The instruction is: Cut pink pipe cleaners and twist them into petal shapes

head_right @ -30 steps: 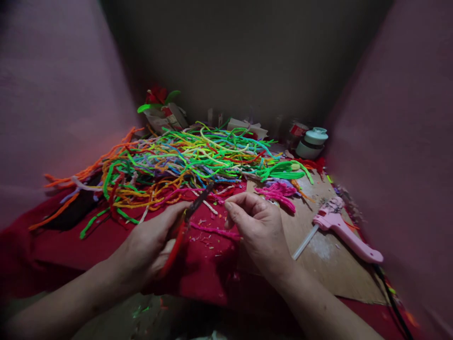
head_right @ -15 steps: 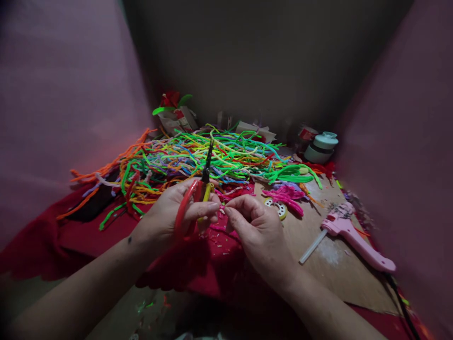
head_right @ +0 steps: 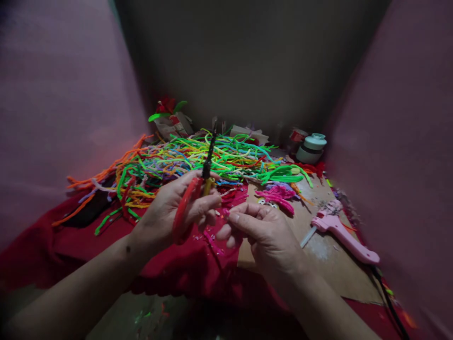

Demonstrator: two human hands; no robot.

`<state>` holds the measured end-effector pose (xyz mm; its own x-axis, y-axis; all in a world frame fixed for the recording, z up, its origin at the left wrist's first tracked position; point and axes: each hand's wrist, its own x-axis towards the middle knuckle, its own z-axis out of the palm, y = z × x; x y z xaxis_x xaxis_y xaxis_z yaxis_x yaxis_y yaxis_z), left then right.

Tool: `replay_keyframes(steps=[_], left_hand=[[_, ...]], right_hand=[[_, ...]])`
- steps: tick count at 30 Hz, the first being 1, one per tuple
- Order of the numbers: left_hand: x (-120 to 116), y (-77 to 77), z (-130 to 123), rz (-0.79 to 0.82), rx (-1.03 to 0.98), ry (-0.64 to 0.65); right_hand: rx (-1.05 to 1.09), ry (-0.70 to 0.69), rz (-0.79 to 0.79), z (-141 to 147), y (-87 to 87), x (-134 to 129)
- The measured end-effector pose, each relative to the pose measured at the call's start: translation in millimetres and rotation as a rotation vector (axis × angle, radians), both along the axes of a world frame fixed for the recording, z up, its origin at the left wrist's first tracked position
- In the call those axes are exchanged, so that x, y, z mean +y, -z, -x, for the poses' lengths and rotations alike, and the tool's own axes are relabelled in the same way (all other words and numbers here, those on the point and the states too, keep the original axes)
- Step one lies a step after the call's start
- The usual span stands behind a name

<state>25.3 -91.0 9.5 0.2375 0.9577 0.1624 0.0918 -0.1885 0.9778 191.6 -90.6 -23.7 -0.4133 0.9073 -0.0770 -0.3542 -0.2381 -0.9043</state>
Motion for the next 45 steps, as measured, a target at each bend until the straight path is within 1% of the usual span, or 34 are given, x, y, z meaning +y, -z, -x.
replay_keyframes(steps=[1, 2, 3, 5, 6, 7, 8, 10, 12, 14, 16, 19, 21, 24, 26, 28, 33, 38, 41, 45], left_hand=[[-2.7, 1.8, 1.7, -0.052, 0.072, -0.056], [-6.6, 4.3, 3.5, -0.109, 0.166, -0.085], [-11.2, 7.6, 5.2, -0.171, 0.269, -0.087], [-21.6, 15.8, 7.6, -0.35, 0.487, -0.033], [-26.4, 20.2, 7.9, -0.396, 0.528, -0.02], [-30.5, 24.1, 7.6, -0.449, 0.577, -0.037], [-33.6, 27.1, 6.8, -0.54, 0.67, -0.061], [-37.4, 29.6, 4.0, -0.713, 0.83, -0.155], [-39.7, 27.2, 1.2, -0.853, 0.941, -0.242], [-42.5, 22.7, 0.2, -0.917, 0.966, -0.271], [-46.3, 19.5, 1.3, -0.917, 0.944, -0.258], [-50.3, 20.3, 4.3, -0.859, 0.914, -0.244], [-49.9, 23.0, 4.9, -0.838, 0.91, -0.252], [-46.1, 25.9, 3.0, -0.898, 0.926, -0.304], [-44.0, 27.1, 1.8, -0.951, 0.96, -0.331], [-43.0, 28.7, 1.9, -0.971, 1.007, -0.328], [-41.4, 37.2, 6.0, -0.916, 1.097, -0.27], [-38.0, 43.5, 8.1, -0.833, 1.098, -0.231], [-35.8, 46.1, 8.0, -0.809, 1.102, -0.226], [-32.5, 49.7, 6.6, -0.865, 1.125, -0.255]], right_hand=[[0.019, 0.059, -0.002, 0.3, -0.5, -0.9], [0.04, 0.125, -0.011, 0.6, -1.1, -1.7], [0.062, 0.189, -0.021, 1.0, -1.7, -2.2], [0.106, 0.295, -0.034, 1.6, -3.4, -2.5], [0.128, 0.333, -0.036, 1.9, -4.8, -2.6], [0.148, 0.361, -0.037, 2.1, -6.6, -2.8], [0.166, 0.379, -0.04, 2.3, -9.0, -3.4], [0.206, 0.398, -0.056, 1.5, -15.5, -6.2], [0.254, 0.405, -0.087, -2.1, -24.0, -11.5], [0.288, 0.418, -0.134, -9.6, -33.1, -18.6], [0.292, 0.46, -0.172, -19.3, -41.5, -26.4], [0.264, 0.563, -0.236, -29.0, -49.1, -35.7], [0.242, 0.632, -0.329, -27.6, -49.0, -38.1], [0.184, 0.751, -0.463, -15.8, -41.1, -34.3], [0.157, 0.699, -0.475, -7.1, -33.0, -28.3], [0.132, 0.661, -0.445, -0.8, -25.0, -22.1], [0.114, 0.584, -0.373, 6.5, -11.6, -15.5], [0.061, 0.526, -0.373, 11.1, -6.6, -15.1], [0.033, 0.527, -0.374, 13.2, -4.9, -14.7], [0.036, 0.538, -0.35, 15.3, -2.9, -15.4]])
